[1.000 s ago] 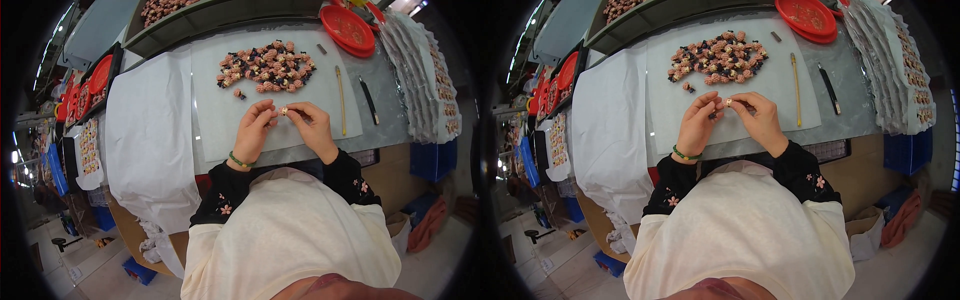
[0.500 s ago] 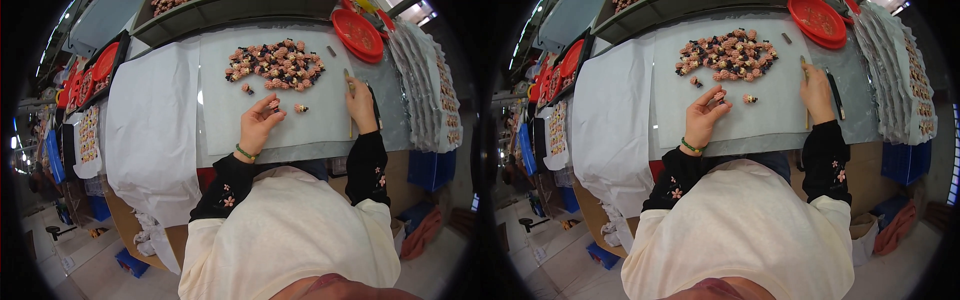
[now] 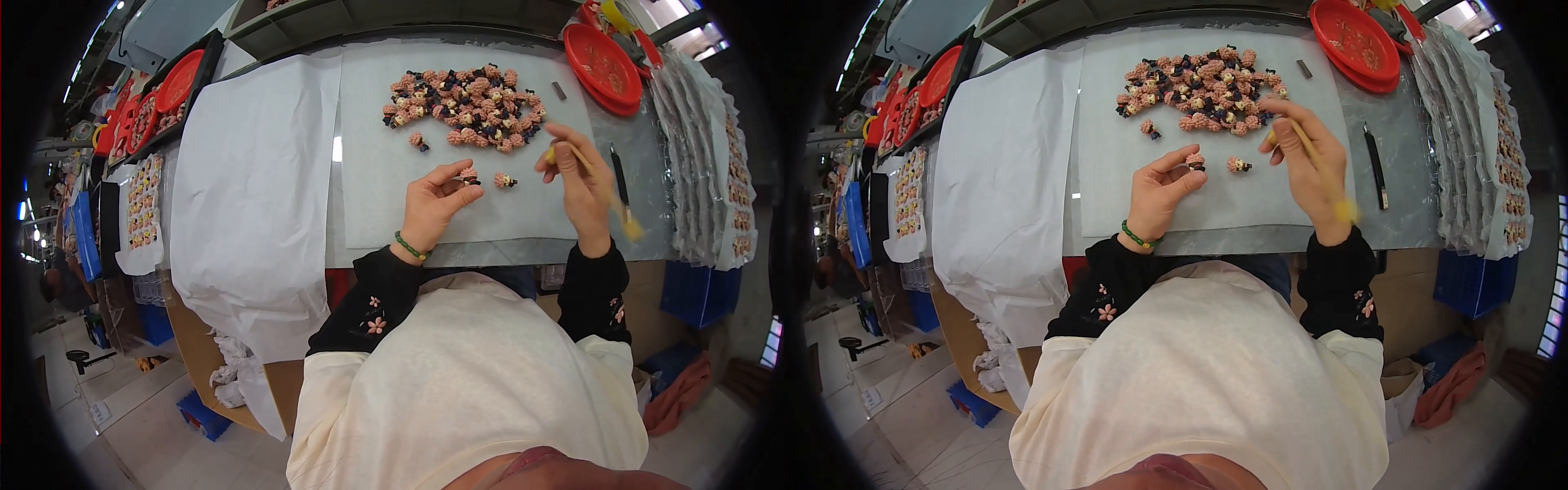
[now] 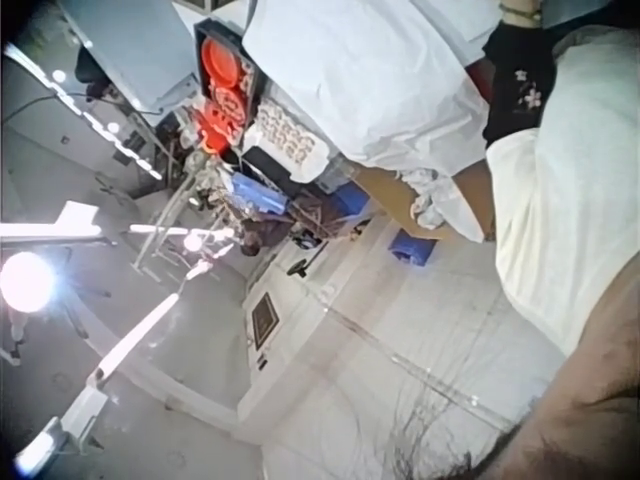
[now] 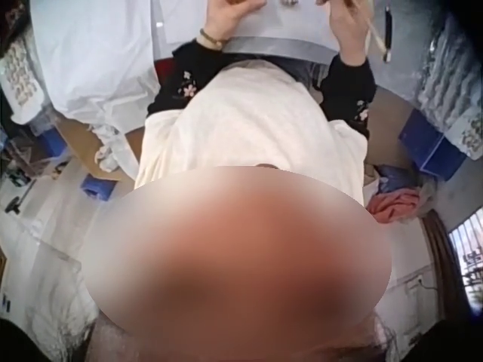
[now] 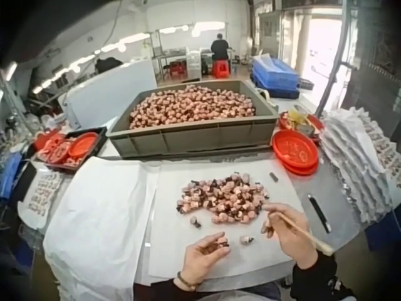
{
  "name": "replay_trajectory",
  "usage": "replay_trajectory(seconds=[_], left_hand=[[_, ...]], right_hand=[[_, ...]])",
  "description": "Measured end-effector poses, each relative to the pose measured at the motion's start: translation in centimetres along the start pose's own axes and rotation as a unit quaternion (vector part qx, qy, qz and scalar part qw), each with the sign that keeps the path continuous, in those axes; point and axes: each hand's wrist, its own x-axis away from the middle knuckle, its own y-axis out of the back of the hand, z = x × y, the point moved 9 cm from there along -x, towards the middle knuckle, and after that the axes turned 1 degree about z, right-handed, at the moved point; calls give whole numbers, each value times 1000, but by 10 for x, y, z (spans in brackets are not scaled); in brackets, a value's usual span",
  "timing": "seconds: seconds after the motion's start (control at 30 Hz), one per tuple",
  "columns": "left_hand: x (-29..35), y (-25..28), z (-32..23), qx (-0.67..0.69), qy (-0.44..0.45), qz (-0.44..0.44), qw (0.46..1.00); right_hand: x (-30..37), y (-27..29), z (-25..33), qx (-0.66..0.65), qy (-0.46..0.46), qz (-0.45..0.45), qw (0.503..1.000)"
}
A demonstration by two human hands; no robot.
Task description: The person removes a sheet of paper from a box and spreads it on the table. The person then assembles small figurines by hand and arranges them in rows on the paper sheet.
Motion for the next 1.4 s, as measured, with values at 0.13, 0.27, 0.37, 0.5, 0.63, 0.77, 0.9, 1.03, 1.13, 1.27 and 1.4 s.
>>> replay_trajectory(seconds=[0.13, 0.27, 0.37, 0.5, 0.63, 0.77, 0.9, 1.03, 1.13, 1.27, 1.4], left_hand=[[-2, -2, 2, -18, -17, 6, 1000], [-5, -2, 7, 9, -13, 5, 1000], [-4, -1, 3, 12, -22, -5, 1000], [-3, 2, 5, -26, -8, -15, 1000], [-4, 0, 3, -6, -22, -24, 999], [-4, 3, 5, -11, -14, -21, 1000], [-2, 1, 3, 24, 18, -4, 1000], [-2, 3, 4, 34, 26, -2, 999], [-3, 2, 3, 93, 19, 12, 995], [-4, -1, 6, 94, 21, 34, 995], [-5, -2, 6, 113, 17, 49, 992]], right_hand=[[5, -44, -3, 87, 12, 95, 992], [8, -70, 2, 146, 99, 116, 977], [11, -79, 8, 185, 201, 138, 952], [6, -68, 13, 277, 140, 113, 944], [11, -79, 9, 204, 197, 145, 948], [4, -62, 3, 283, 98, 95, 949], [7, -66, -6, 170, 89, 118, 974], [0, -39, -15, 173, -11, 37, 984], [7, -45, -10, 59, 16, 62, 996], [12, -56, -21, 46, 32, 113, 992], [9, -21, -17, 186, 62, 34, 980]])
